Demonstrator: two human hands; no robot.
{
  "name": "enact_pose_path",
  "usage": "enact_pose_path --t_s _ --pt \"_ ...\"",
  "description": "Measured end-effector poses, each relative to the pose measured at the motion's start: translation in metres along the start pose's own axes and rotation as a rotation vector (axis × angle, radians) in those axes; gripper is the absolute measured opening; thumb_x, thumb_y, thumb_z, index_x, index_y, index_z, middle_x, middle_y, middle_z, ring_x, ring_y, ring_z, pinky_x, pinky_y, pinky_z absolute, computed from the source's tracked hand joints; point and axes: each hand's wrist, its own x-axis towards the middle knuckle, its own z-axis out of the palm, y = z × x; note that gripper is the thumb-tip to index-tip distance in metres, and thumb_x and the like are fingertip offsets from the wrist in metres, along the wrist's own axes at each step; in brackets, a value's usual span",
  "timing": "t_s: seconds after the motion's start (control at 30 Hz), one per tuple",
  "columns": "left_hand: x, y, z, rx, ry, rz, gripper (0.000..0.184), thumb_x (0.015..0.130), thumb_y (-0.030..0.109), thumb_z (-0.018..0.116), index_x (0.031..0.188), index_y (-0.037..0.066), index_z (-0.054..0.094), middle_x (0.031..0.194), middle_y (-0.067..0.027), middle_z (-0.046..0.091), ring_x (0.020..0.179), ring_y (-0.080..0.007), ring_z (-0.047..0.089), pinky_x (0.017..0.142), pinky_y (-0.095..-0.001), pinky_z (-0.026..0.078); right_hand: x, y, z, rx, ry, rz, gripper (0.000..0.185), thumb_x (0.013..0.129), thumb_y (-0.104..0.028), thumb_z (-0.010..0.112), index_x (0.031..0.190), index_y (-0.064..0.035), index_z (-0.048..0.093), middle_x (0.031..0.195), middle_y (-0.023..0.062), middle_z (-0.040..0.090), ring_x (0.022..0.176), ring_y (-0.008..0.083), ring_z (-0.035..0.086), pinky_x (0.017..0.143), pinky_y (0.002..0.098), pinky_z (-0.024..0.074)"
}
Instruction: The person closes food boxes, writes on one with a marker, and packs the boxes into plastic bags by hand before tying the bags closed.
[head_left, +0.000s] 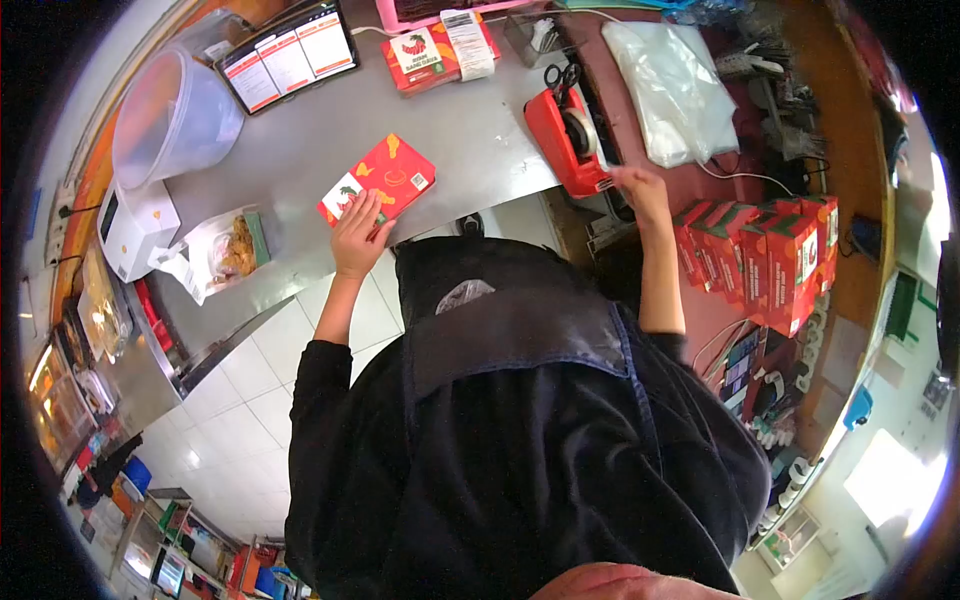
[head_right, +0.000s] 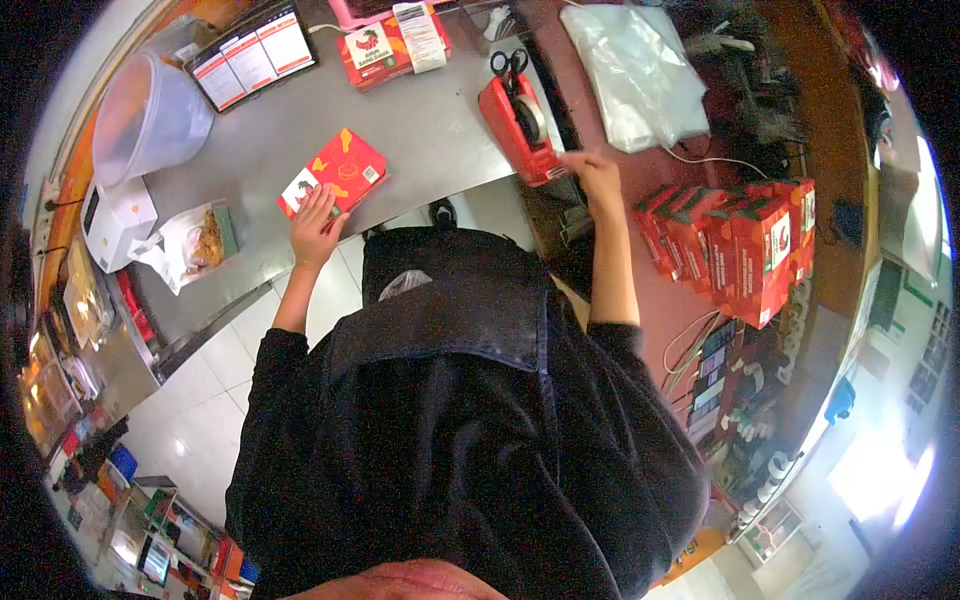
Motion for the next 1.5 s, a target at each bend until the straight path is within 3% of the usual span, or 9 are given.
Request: enact_pose_path --t_s 0.17,0.23,0.37,0.47,0.57,1.1,1.2,1.3,1.5 --pt "0.019 -0.009 0.009 -0.061 0.063 0.043 0.037 0.069 0.022 0.077 0.099 0.003 0.068 0.110 -0.0105 0.064 0.109 -0.0238 0.058 0.094 -0.0368 0.045 -0.032 0.048 -0.009 -0.077 0.043 0.130 0.013 0.079 -0.017 0.067 0.082 -0.0042 0.069 0.069 -0.0005 0.061 0.052 0.0072 0.050 0.049 0.0211 0.0368" --pt "0.025 -0.009 0.012 -0.111 0.074 0.041 0.033 0.071 0.020 0.075 0.098 0.003 0.068 0.108 -0.0109 0.065 0.108 -0.0241 0.059 0.094 -0.0367 0.045 -0.001 0.104 -0.012 -1.379 0.609 -0.211 0.020 0.075 -0.021 0.068 0.072 -0.0018 0.068 0.062 0.0118 0.064 0.057 0.0202 0.063 0.057 0.0339 0.0486" --pt "0.025 -0.003 0.007 -0.144 0.084 -0.016 0.032 0.074 0.019 0.070 0.101 0.004 0.067 0.109 -0.0107 0.064 0.108 -0.0241 0.058 0.093 -0.0369 0.045 -0.063 0.015 0.050 -0.772 0.002 -0.103 0.023 0.076 -0.022 0.066 0.088 -0.0035 0.071 0.081 0.0150 0.068 0.072 0.0269 0.066 0.070 0.0336 0.0510" --pt "0.024 -0.001 -0.002 -0.043 -0.008 0.003 0.049 0.078 0.020 0.063 0.123 0.005 0.051 0.126 -0.0135 0.053 0.112 -0.0273 0.055 0.095 -0.0384 0.044 -0.079 -0.035 0.167 -0.283 -0.388 -0.250 0.026 0.081 -0.016 0.065 0.102 -0.0016 0.067 0.087 0.0084 0.069 0.083 0.0102 0.061 0.077 0.0264 0.0476" --pt "0.016 -0.011 0.012 -0.154 0.153 0.045 0.053 0.077 0.020 0.064 0.127 0.009 0.048 0.130 -0.0145 0.049 0.110 -0.0298 0.055 0.093 -0.0394 0.046 -0.067 -0.037 0.258 -0.094 -0.522 -0.333 0.089 0.079 -0.003 0.068 0.144 -0.0026 0.008 0.071 0.0038 0.064 0.063 0.0052 0.054 0.059 0.0197 0.0427" --pt "0.019 -0.015 0.000 -0.121 -0.101 0.097 0.039 0.079 0.016 0.060 0.117 0.010 0.059 0.131 -0.0136 0.049 0.121 -0.0296 0.047 0.100 -0.0415 0.039 -0.037 0.042 0.299 -0.494 0.047 -0.460 0.042 0.070 -0.021 0.076 0.086 -0.0043 0.042 0.060 0.0093 0.055 0.052 0.0278 0.056 0.053 0.0388 0.0471" --pt "0.015 -0.006 -0.011 -0.256 0.108 -0.036 0.048 0.079 0.013 0.060 0.125 0.007 0.051 0.134 -0.0220 0.042 0.126 -0.0351 0.040 0.103 -0.0430 0.035 -0.043 0.016 0.280 -0.543 -0.010 -0.494 0.028 0.070 -0.007 0.069 0.083 -0.0037 0.045 0.061 0.0098 0.054 0.059 0.0300 0.057 0.059 0.0410 0.0476" --pt "-0.007 -0.005 0.015 -0.318 0.395 -0.628 0.066 0.088 0.015 0.053 0.141 -0.003 0.019 0.142 -0.0254 0.030 0.131 -0.0351 0.031 0.106 -0.0401 0.026 -0.022 -0.004 0.270 -0.358 0.174 -0.758 0.025 0.075 -0.010 0.067 0.098 -0.0015 0.061 0.071 0.0144 0.061 0.071 0.0285 0.061 0.069 0.0343 0.0478" --pt "-0.007 -0.017 0.035 -0.769 0.312 -0.908 0.053 0.097 0.018 0.034 0.142 -0.004 0.015 0.142 -0.0230 0.030 0.131 -0.0287 0.033 0.106 -0.0331 0.025 -0.008 -0.020 0.296 -0.312 -0.038 -0.250 0.030 0.085 -0.027 0.062 0.103 -0.0037 0.067 0.096 0.0162 0.067 0.086 0.0184 0.064 0.077 0.0285 0.0470"
